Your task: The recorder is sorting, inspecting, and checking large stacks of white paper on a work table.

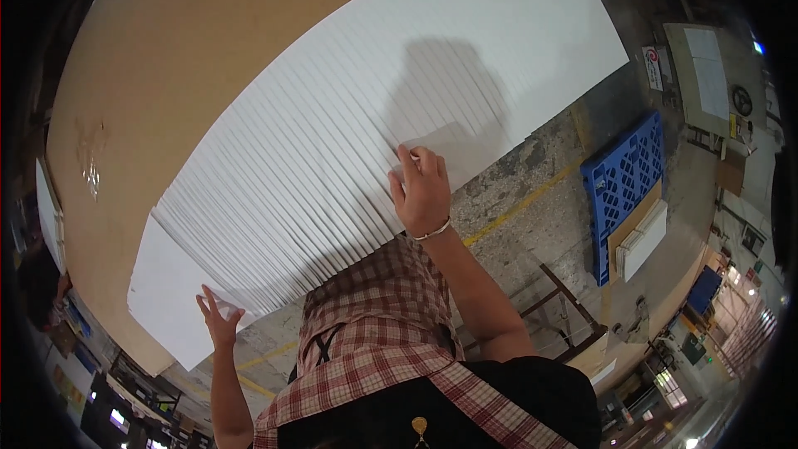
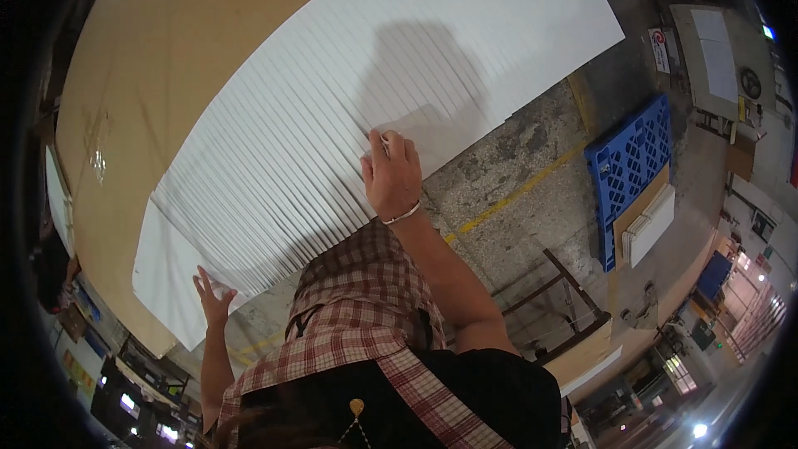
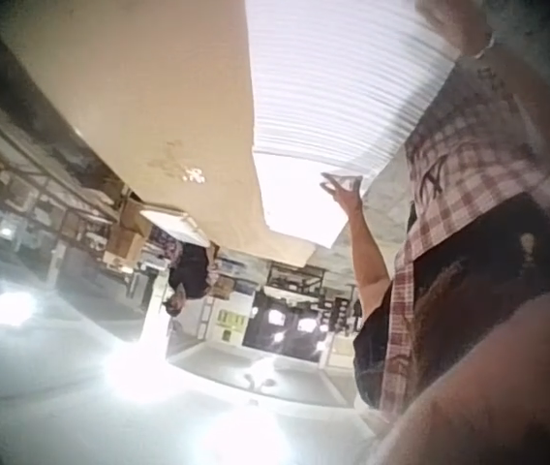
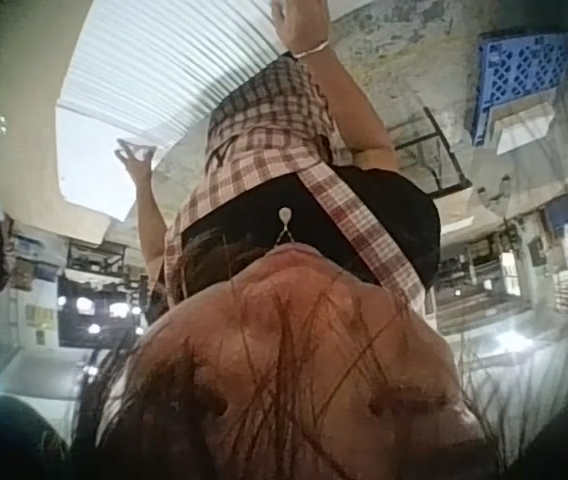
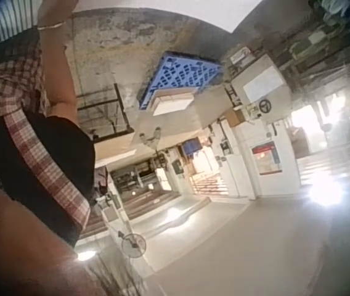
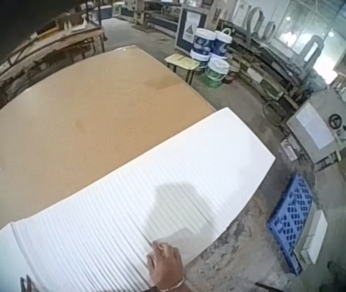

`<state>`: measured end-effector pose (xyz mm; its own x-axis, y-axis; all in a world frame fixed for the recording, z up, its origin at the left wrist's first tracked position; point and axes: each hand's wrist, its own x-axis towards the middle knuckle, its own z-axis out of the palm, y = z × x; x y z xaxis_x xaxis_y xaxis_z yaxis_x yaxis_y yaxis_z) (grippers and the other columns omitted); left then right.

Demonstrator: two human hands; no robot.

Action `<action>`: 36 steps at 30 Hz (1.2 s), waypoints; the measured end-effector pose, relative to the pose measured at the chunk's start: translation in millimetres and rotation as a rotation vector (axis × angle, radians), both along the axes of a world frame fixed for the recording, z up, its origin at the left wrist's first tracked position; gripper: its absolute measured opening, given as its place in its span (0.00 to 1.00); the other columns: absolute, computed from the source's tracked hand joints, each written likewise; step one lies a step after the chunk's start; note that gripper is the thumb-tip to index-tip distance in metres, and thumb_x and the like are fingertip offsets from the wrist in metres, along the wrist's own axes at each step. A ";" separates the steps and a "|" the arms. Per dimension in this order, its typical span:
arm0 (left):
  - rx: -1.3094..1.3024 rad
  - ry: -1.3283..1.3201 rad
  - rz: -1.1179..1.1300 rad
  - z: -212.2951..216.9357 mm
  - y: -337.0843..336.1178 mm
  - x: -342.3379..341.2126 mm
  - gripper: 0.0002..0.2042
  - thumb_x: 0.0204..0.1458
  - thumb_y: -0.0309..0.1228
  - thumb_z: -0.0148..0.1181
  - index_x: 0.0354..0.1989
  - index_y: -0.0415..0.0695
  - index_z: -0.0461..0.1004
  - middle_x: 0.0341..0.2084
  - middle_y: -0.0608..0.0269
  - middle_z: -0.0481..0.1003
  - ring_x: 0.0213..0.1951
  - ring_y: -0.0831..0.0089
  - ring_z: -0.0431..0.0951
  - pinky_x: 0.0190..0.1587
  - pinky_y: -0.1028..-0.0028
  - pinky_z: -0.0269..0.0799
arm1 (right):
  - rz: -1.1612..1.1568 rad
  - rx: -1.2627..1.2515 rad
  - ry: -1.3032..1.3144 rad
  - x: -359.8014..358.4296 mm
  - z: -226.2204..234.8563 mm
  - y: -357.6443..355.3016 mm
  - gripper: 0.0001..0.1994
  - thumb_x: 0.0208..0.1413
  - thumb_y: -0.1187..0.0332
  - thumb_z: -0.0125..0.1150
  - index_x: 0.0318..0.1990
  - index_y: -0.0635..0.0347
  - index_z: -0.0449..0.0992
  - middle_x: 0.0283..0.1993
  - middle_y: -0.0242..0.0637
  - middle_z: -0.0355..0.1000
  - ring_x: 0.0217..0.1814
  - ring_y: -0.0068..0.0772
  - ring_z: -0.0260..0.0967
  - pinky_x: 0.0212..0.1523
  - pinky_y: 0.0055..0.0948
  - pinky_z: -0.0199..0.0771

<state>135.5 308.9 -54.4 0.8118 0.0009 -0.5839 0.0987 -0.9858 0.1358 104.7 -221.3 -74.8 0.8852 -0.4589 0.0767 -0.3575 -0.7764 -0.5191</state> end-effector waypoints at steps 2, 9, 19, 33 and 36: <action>-0.012 0.005 0.015 1.9 -3.1 0.0 0.57 0.30 0.43 0.73 0.69 0.62 0.38 0.67 0.43 0.38 0.64 0.42 0.49 0.60 0.51 0.55 | -0.005 0.023 -0.140 -0.7 -2.4 -9.1 0.24 0.43 0.71 0.66 0.50 0.68 0.69 0.44 0.45 0.64 0.43 0.45 0.62 0.44 0.38 0.66; -0.003 0.001 -0.002 1.4 -0.9 4.8 0.57 0.29 0.40 0.73 0.69 0.59 0.39 0.66 0.38 0.37 0.65 0.42 0.48 0.61 0.53 0.54 | -0.087 -0.142 -0.014 17.8 -5.9 -35.4 0.26 0.41 0.69 0.69 0.50 0.64 0.69 0.44 0.44 0.64 0.44 0.43 0.61 0.43 0.39 0.64; -0.037 -0.014 -0.023 1.1 1.9 3.4 0.58 0.29 0.52 0.71 0.69 0.58 0.39 0.66 0.39 0.38 0.66 0.42 0.46 0.62 0.53 0.52 | -0.183 -0.068 -0.035 36.5 -9.3 -72.0 0.20 0.40 0.64 0.71 0.42 0.60 0.72 0.37 0.39 0.65 0.39 0.42 0.64 0.40 0.38 0.66; -0.025 -0.014 -0.039 3.5 -7.9 7.4 0.58 0.27 0.45 0.74 0.69 0.57 0.39 0.66 0.38 0.38 0.65 0.41 0.48 0.61 0.53 0.55 | -0.169 0.702 0.306 37.5 -41.5 -115.9 0.23 0.37 0.57 0.72 0.14 0.66 0.65 0.11 0.38 0.56 0.17 0.29 0.50 0.20 0.32 0.56; -0.018 -0.017 -0.053 5.9 -3.5 4.3 0.58 0.27 0.43 0.74 0.69 0.57 0.39 0.66 0.38 0.38 0.65 0.40 0.47 0.61 0.53 0.55 | -0.161 0.708 0.300 45.5 -26.4 -110.9 0.22 0.36 0.58 0.72 0.14 0.65 0.66 0.11 0.38 0.57 0.16 0.25 0.49 0.19 0.31 0.55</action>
